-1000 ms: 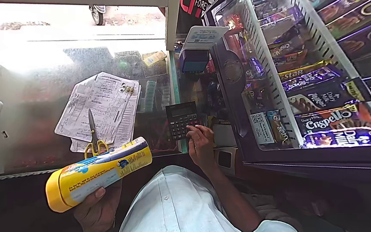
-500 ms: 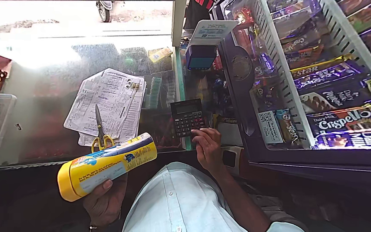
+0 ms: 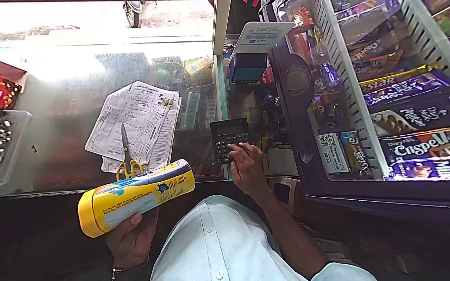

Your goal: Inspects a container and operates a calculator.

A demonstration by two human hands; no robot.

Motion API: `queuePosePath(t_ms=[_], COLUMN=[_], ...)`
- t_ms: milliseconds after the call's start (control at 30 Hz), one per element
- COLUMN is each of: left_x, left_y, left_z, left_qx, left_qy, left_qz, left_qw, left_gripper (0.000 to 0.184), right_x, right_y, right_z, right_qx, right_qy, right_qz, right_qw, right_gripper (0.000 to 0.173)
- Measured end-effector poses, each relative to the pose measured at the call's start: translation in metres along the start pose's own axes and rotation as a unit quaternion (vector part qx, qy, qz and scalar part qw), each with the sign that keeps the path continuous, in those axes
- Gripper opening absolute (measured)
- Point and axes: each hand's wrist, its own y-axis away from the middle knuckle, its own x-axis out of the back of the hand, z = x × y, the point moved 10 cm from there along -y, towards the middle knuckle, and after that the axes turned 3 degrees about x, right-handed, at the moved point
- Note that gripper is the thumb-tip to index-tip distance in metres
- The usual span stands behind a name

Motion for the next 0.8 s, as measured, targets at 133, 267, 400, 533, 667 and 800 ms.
queuePosePath(t_ms=[133, 267, 400, 533, 667, 800], left_x=[0.001, 0.003, -0.003, -0.001, -0.002, -0.007], left_y=[0.002, 0.005, 0.006, 0.005, 0.003, 0.000], left_z=[0.000, -0.001, 0.000, 0.000, -0.001, -0.001], left_qx=[0.002, -0.033, -0.017, -0.010, -0.005, -0.004], left_qy=[0.000, -0.019, -0.004, -0.012, -0.017, -0.031], left_qz=[0.003, 0.006, 0.021, 0.030, 0.019, 0.020], left_qw=[1.000, 0.999, 1.000, 0.999, 1.000, 0.999], left_gripper=[0.042, 0.039, 0.039, 0.040, 0.042, 0.043], right_x=[-0.006, -0.005, 0.027, 0.035, 0.051, 0.046], right_y=[-0.006, -0.002, 0.025, 0.039, 0.045, 0.049], right_z=[-0.026, -0.028, -0.003, 0.003, 0.005, 0.015], right_qx=[0.040, 0.040, 0.004, -0.002, 0.005, -0.010], right_qy=[-0.005, -0.031, -0.032, -0.056, -0.110, -0.116], right_qz=[-0.022, -0.023, 0.087, 0.090, 0.162, 0.164], right_qw=[0.999, 0.998, 0.996, 0.994, 0.981, 0.980], right_gripper=[0.033, 0.034, 0.032, 0.032, 0.029, 0.029])
